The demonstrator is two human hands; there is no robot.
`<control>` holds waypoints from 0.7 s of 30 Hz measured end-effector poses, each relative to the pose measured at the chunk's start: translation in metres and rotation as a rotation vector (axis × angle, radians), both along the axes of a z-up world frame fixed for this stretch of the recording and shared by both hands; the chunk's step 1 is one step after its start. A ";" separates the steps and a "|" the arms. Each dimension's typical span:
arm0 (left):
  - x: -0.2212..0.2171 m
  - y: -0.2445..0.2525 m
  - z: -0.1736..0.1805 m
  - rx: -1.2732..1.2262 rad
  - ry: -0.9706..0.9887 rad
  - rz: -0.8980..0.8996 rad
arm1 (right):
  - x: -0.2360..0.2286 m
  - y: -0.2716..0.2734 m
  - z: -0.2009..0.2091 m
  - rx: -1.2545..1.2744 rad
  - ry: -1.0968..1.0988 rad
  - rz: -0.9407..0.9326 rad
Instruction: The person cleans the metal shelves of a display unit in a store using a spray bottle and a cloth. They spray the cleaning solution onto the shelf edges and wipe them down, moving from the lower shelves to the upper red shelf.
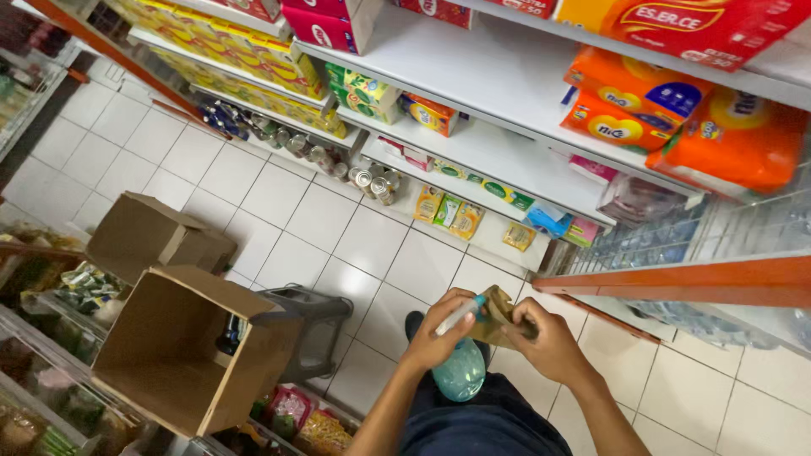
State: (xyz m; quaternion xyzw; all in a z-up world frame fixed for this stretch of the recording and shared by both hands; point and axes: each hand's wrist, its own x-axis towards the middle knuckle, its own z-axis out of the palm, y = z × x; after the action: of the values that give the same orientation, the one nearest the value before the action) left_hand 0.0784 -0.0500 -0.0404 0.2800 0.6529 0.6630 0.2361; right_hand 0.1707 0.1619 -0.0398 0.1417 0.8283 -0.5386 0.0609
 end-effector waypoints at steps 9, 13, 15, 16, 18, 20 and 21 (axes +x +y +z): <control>-0.072 -0.067 0.004 0.082 -0.187 -0.122 | -0.082 -0.046 -0.026 -0.031 0.363 0.046; -0.146 -0.085 -0.002 0.090 -0.233 -0.252 | -0.135 -0.070 -0.054 -0.485 0.293 0.007; -0.179 -0.089 -0.014 0.042 -0.255 -0.290 | -0.157 -0.072 -0.075 -0.561 0.084 0.019; -0.193 -0.088 -0.023 0.047 -0.263 -0.307 | -0.164 -0.072 -0.088 -0.599 -0.028 0.025; -0.220 -0.081 -0.049 0.048 -0.275 -0.330 | -0.180 -0.073 -0.121 -0.591 -0.085 -0.027; -0.245 -0.072 -0.077 -0.001 -0.223 -0.290 | -0.200 -0.076 -0.157 -0.625 -0.055 -0.132; -0.255 -0.060 -0.096 -0.017 -0.199 -0.274 | -0.208 -0.074 -0.176 -0.658 -0.007 -0.209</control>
State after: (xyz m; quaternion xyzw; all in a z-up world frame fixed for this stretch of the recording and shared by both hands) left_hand -0.1767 -0.1104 -0.1363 0.2974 0.5877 0.6435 0.3901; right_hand -0.0374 0.0874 -0.2159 0.2007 0.5911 -0.7796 0.0507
